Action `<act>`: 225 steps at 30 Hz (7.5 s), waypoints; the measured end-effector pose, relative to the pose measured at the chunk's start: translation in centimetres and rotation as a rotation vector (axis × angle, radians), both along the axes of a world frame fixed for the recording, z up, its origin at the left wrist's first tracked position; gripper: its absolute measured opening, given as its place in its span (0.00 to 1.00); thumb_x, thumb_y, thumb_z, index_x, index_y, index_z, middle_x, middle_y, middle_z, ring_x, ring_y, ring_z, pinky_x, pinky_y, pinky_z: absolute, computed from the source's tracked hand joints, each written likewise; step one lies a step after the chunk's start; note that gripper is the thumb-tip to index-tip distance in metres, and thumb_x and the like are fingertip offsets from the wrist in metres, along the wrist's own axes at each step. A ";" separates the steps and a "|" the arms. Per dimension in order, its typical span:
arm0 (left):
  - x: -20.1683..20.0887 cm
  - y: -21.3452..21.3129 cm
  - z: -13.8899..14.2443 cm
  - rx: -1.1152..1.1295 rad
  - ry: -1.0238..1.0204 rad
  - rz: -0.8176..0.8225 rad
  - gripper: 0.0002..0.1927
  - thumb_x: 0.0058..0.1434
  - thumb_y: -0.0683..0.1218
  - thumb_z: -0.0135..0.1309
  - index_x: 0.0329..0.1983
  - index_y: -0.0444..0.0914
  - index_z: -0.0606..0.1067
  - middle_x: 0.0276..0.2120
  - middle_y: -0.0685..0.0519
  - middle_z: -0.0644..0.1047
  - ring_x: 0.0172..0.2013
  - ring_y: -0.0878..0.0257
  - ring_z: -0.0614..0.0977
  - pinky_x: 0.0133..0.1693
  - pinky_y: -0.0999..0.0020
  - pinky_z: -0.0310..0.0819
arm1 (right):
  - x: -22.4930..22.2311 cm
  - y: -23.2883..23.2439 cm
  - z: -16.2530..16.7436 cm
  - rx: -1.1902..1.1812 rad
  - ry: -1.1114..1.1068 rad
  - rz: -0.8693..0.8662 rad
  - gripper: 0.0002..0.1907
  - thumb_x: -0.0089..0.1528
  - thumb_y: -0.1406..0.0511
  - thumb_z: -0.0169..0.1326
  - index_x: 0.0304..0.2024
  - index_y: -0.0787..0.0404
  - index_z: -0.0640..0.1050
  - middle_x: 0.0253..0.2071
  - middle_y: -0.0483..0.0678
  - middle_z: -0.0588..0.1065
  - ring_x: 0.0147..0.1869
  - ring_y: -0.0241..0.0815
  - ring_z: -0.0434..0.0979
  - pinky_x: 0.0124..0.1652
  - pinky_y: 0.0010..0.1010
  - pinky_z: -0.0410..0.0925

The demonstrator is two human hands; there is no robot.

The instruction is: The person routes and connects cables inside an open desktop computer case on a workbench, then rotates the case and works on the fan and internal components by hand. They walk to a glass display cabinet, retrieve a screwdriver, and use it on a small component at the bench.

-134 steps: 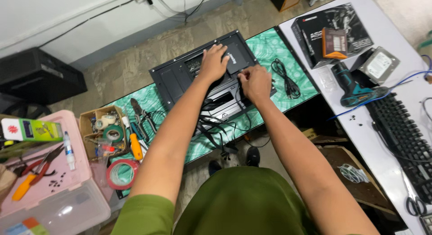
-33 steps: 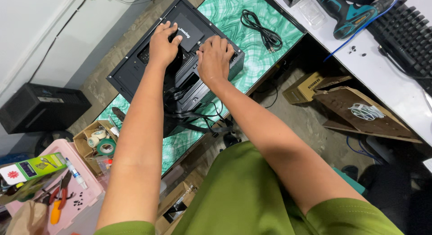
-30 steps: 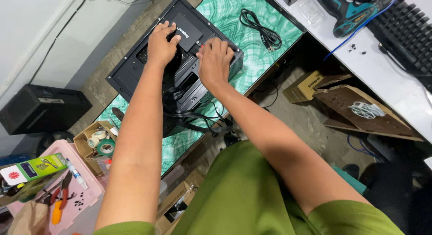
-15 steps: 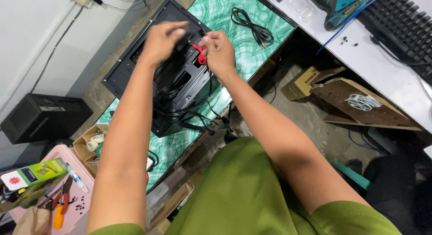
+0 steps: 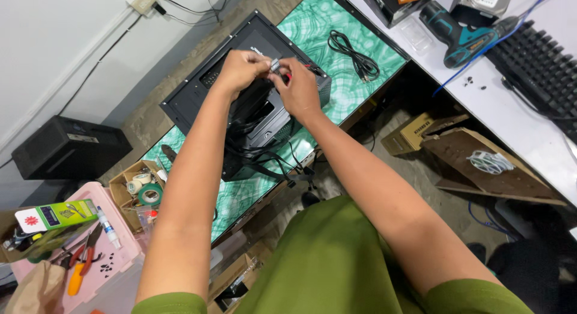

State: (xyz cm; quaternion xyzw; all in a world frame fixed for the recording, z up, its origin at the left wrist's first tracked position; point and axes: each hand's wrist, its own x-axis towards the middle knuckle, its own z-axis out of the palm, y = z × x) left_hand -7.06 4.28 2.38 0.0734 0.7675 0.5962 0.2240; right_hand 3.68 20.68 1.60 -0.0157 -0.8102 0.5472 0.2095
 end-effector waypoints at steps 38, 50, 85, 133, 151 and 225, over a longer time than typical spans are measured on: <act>-3.4 -3.0 -2.3 -0.651 0.681 0.088 0.17 0.59 0.47 0.63 0.52 0.43 0.82 0.57 0.47 0.74 0.58 0.49 0.74 0.58 0.56 0.68 | -2.3 -1.6 -0.4 0.945 0.192 0.045 0.09 0.62 0.62 0.60 0.28 0.58 0.81 0.31 0.46 0.73 0.42 0.46 0.72 0.46 0.40 0.61; -3.1 -2.8 -2.6 -0.651 0.672 0.092 0.18 0.59 0.46 0.62 0.54 0.41 0.81 0.57 0.46 0.73 0.58 0.49 0.72 0.59 0.58 0.68 | -2.0 -2.4 -0.1 0.702 0.150 -0.057 0.08 0.59 0.62 0.65 0.30 0.58 0.83 0.31 0.46 0.73 0.41 0.49 0.70 0.46 0.42 0.61; -4.8 -2.6 -2.6 -0.596 0.626 0.161 0.24 0.57 0.47 0.65 0.57 0.37 0.77 0.46 0.47 0.72 0.52 0.49 0.72 0.51 0.56 0.71 | -4.7 -3.1 -1.7 0.594 0.028 0.002 0.09 0.57 0.65 0.67 0.29 0.63 0.79 0.38 0.53 0.70 0.48 0.55 0.69 0.48 0.46 0.60; -0.7 -2.9 -2.1 -0.587 0.826 0.136 0.23 0.67 0.42 0.51 0.65 0.32 0.72 0.66 0.39 0.66 0.67 0.40 0.64 0.66 0.50 0.59 | -6.0 -1.6 -0.2 0.710 -0.174 0.023 0.09 0.59 0.61 0.62 0.33 0.60 0.82 0.39 0.55 0.76 0.48 0.58 0.75 0.47 0.51 0.65; 0.3 0.2 0.0 -0.818 0.646 0.267 0.28 0.68 0.48 0.44 0.71 0.38 0.64 0.73 0.46 0.58 0.73 0.45 0.56 0.66 0.32 0.51 | -6.9 0.2 -0.5 0.646 -0.208 0.104 0.08 0.60 0.60 0.61 0.31 0.58 0.81 0.39 0.54 0.77 0.47 0.57 0.77 0.47 0.52 0.66; 18.2 -12.5 -4.8 -0.757 0.447 0.771 0.26 0.75 0.53 0.41 0.73 0.39 0.63 0.74 0.36 0.46 0.68 0.30 0.59 0.61 0.43 0.66 | -3.8 4.0 -0.1 1.389 -0.010 0.581 0.20 0.59 0.68 0.57 0.51 0.42 0.84 0.51 0.51 0.74 0.58 0.56 0.69 0.53 0.44 0.67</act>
